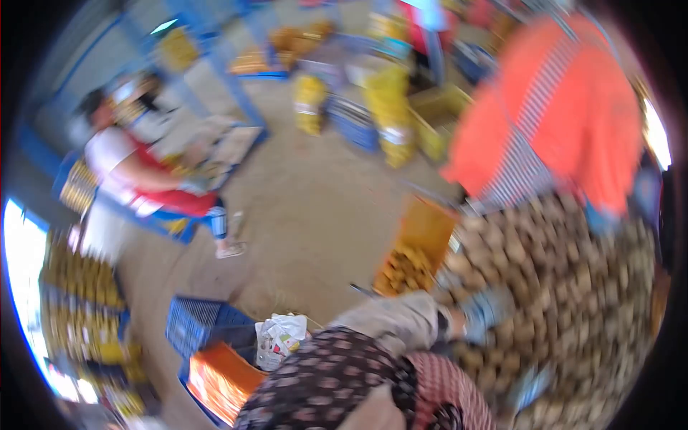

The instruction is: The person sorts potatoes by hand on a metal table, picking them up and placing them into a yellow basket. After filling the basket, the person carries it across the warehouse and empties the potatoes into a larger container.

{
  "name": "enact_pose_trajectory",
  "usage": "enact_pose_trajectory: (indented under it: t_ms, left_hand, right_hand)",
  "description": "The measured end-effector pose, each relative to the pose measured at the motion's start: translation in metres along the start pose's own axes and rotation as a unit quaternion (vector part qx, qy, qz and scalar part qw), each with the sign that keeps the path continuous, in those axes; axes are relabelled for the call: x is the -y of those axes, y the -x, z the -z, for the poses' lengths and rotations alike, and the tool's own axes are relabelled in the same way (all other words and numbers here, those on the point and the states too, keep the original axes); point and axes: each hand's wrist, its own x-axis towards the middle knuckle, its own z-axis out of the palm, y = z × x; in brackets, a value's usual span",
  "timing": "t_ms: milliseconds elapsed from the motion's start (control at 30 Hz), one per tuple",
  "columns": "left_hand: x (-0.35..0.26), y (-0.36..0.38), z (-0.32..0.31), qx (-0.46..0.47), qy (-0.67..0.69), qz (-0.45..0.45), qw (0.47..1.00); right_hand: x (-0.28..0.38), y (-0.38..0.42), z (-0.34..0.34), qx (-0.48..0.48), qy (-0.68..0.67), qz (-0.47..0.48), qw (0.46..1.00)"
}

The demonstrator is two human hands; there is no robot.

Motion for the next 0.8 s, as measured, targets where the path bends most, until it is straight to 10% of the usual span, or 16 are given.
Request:
enact_pose_trajectory:
  t_ms: [67, 100, 400, 533, 667, 800]
  left_hand:
    - [-0.004, -0.013, 0.011, 0.017, -0.018, -0.012, 1.0]
    - [-0.008, -0.022, 0.018, 0.08, -0.058, 0.006, 0.995]
    - [-0.01, 0.017, 0.072, 0.266, -0.098, -0.056, 0.957]
    - [0.022, 0.023, 0.103, -0.044, -0.089, 0.007, 0.995]
    - [0.072, 0.021, 0.121, -0.303, 0.001, 0.268, 0.914]
    - [0.079, 0.011, 0.147, -0.265, 0.118, 0.279, 0.916]
  right_hand:
    - [0.029, 0.011, 0.03, 0.086, -0.023, 0.067, 0.994]
    - [0.072, -0.006, 0.058, 0.296, -0.16, -0.1, 0.936]
    - [0.079, -0.026, 0.068, 0.125, -0.174, -0.107, 0.971]
    - [0.083, 0.016, 0.1, 0.19, -0.28, 0.006, 0.941]
    - [0.101, 0.003, 0.108, 0.317, -0.188, 0.026, 0.929]
    - [0.092, 0.016, 0.101, 0.218, -0.232, 0.02, 0.948]
